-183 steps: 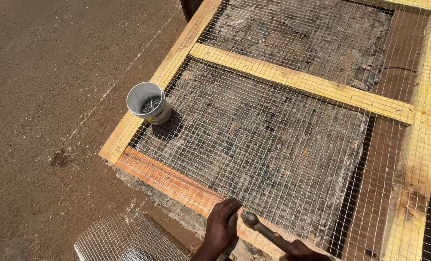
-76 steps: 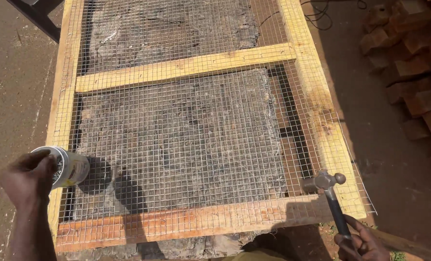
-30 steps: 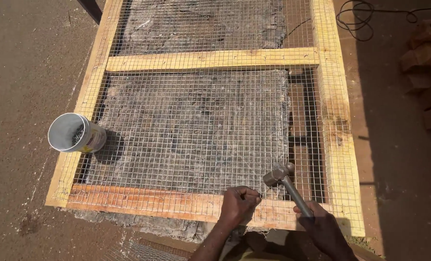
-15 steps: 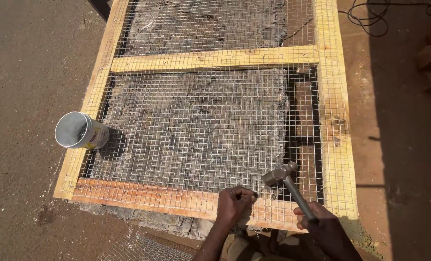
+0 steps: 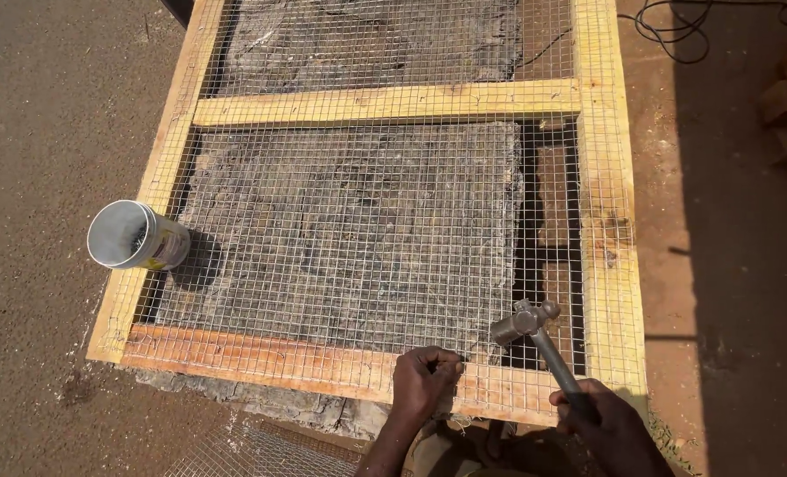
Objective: Hammering a wire mesh onto a wooden frame using nails.
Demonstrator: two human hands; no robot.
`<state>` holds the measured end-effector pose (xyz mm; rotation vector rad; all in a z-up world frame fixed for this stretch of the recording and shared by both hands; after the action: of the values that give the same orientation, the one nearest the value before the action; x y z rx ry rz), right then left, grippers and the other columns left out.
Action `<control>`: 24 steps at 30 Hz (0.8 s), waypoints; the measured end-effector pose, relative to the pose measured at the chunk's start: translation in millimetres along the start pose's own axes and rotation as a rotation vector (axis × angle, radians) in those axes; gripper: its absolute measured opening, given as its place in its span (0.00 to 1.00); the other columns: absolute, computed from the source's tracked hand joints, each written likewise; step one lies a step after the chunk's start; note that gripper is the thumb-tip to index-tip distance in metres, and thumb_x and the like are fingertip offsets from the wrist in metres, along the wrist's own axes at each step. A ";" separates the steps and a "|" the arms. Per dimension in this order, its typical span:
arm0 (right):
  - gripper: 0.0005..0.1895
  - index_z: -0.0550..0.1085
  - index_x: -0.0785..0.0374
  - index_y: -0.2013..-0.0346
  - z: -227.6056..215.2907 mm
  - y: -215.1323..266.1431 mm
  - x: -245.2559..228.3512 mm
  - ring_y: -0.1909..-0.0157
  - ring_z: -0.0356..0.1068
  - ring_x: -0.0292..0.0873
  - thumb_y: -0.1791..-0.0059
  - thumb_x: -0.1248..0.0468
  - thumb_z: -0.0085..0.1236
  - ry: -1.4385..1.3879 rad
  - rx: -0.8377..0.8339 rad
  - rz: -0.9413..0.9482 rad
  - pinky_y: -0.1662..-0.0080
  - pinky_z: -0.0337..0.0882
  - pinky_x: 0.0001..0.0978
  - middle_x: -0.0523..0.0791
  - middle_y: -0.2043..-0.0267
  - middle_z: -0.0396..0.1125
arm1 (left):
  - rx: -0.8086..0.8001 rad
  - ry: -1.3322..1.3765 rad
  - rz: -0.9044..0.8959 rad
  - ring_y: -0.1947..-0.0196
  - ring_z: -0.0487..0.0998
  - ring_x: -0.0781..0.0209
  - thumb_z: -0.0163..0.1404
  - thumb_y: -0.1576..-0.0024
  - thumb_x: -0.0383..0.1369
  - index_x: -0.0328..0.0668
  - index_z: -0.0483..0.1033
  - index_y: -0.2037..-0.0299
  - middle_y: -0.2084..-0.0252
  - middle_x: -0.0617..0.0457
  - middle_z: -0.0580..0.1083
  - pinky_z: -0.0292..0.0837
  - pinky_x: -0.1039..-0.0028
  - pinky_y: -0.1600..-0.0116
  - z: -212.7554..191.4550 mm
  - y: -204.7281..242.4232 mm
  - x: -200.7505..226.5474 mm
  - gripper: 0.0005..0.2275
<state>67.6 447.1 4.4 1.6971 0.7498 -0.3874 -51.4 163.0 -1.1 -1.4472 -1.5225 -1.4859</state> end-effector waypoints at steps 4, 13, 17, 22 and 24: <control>0.17 0.72 0.65 0.52 0.5 -10.6 23.6 0.63 0.74 0.44 0.51 0.58 0.58 -0.083 -0.001 -0.085 0.53 0.73 0.42 0.48 0.71 0.72 | -0.015 0.139 -0.019 0.74 0.80 0.68 0.61 0.47 0.25 0.34 0.86 0.66 0.72 0.49 0.82 0.78 0.75 0.67 0.1 -1.0 -6.5 0.02; 0.18 0.72 0.66 0.47 5.6 -0.2 16.8 0.62 0.76 0.43 0.51 0.63 0.58 -0.284 -0.065 -0.034 0.53 0.78 0.41 0.47 0.63 0.73 | -0.051 0.118 -0.065 0.75 0.79 0.70 0.61 0.46 0.25 0.35 0.85 0.65 0.72 0.50 0.81 0.79 0.75 0.68 0.3 0.3 -8.2 0.02; 0.16 0.71 0.68 0.51 5.4 -2.9 19.7 0.69 0.70 0.42 0.48 0.60 0.59 -0.237 -0.054 -0.002 0.63 0.72 0.40 0.48 0.70 0.69 | -0.050 0.168 -0.053 0.75 0.78 0.71 0.60 0.46 0.24 0.35 0.85 0.64 0.72 0.51 0.82 0.78 0.77 0.68 3.1 -2.9 -13.0 0.02; 0.17 0.71 0.65 0.51 7.0 -0.7 22.6 0.74 0.67 0.42 0.48 0.58 0.61 -0.158 -0.035 0.077 0.68 0.69 0.40 0.48 0.76 0.66 | 0.004 0.126 -0.029 0.75 0.76 0.71 0.61 0.45 0.24 0.34 0.85 0.65 0.72 0.49 0.81 0.76 0.77 0.69 2.7 -1.4 -3.4 0.02; 0.17 0.71 0.65 0.51 9.1 -1.2 24.5 0.75 0.66 0.41 0.48 0.58 0.61 -0.140 -0.043 0.053 0.69 0.68 0.38 0.47 0.77 0.66 | -0.005 0.067 -0.114 0.74 0.79 0.70 0.61 0.46 0.26 0.36 0.85 0.66 0.71 0.50 0.82 0.78 0.77 0.68 2.2 2.6 5.0 0.02</control>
<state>86.2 445.3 -14.0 1.6277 0.6051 -0.4451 -49.7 166.0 3.8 -1.3191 -1.5846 -1.5899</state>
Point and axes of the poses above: each hand's wrist, its own y-axis away from the middle knuckle, its own z-axis out of the palm, x = y × z, the point moved 6 cm from there along -y, towards the middle knuckle
